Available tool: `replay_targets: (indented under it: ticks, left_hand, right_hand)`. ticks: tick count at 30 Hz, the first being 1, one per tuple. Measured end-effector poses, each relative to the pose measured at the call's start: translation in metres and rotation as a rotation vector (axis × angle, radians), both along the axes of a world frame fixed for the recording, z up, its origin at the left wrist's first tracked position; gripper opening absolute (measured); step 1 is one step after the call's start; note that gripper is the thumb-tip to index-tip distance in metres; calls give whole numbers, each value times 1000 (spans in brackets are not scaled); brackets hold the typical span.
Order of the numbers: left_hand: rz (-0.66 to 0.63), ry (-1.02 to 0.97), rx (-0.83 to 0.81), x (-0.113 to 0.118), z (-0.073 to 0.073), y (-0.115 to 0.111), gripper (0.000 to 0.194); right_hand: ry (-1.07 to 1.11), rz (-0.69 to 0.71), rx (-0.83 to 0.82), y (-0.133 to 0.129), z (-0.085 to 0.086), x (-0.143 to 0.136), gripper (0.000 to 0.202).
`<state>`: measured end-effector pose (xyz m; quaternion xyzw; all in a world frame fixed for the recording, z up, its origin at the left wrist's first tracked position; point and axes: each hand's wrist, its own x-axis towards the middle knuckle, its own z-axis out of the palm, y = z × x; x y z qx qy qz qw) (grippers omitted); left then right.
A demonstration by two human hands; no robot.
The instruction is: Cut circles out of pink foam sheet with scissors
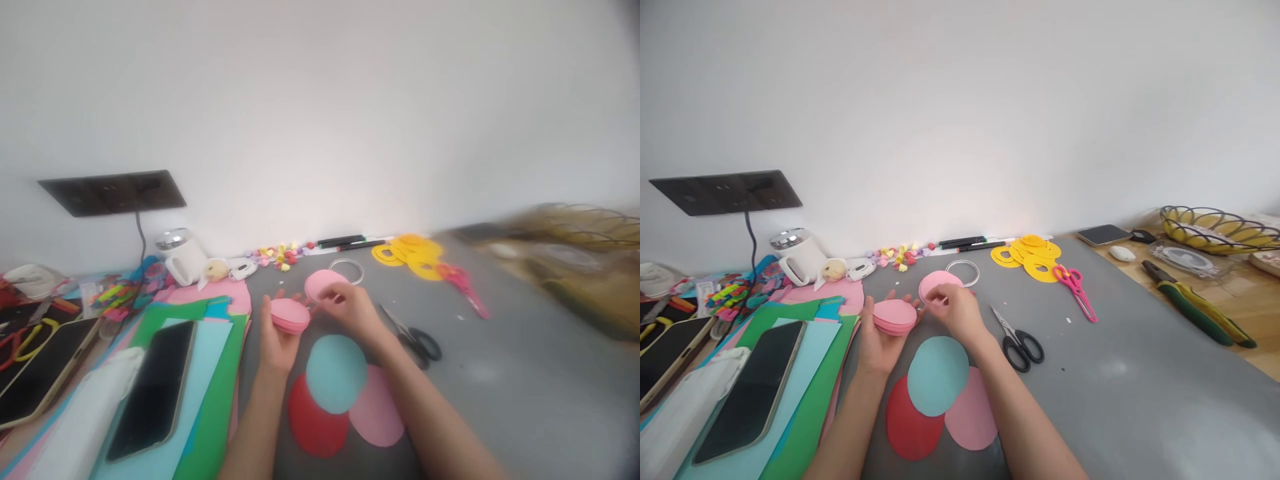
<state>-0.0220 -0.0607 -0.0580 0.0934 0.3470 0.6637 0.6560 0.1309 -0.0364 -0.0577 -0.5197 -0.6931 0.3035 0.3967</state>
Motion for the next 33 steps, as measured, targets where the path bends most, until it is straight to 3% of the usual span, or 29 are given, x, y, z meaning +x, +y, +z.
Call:
replay_targets:
  ticks: [2, 4, 11, 14, 19, 23, 28, 30, 33]
  left_hand:
    - [-10, 11, 36, 1, -2, -1, 43]
    - [-22, 43, 62, 3, -5, -1, 44]
    - [-91, 120, 89, 5, -6, -1, 40]
    - [-102, 127, 57, 5, -4, -1, 41]
    - [-105, 133, 39, 5, -5, -1, 43]
    - [-74, 106, 66, 5, -4, -1, 43]
    - [-64, 76, 107, 5, -7, 0, 48]
    - [-67, 50, 120, 4, -10, 0, 47]
    - [-64, 28, 100, 3, -13, 1, 53]
  right_hand:
    - [-157, -289, 156, 6, -8, 2, 23]
    - [-279, -384, 194, 11, -16, 2, 37]
    - [-478, -357, 77, 11, -23, -2, 52]
    - [-392, -341, 118, 12, -19, -1, 51]
    - [-63, -321, 98, 10, -11, -1, 48]
    - [183, -256, 160, 3, -5, -9, 37]
    - [256, -208, 514, -7, 3, -20, 21]
    - [225, -53, 541, -10, 4, -23, 22]
    - [199, 251, 412, -12, 4, -24, 19]
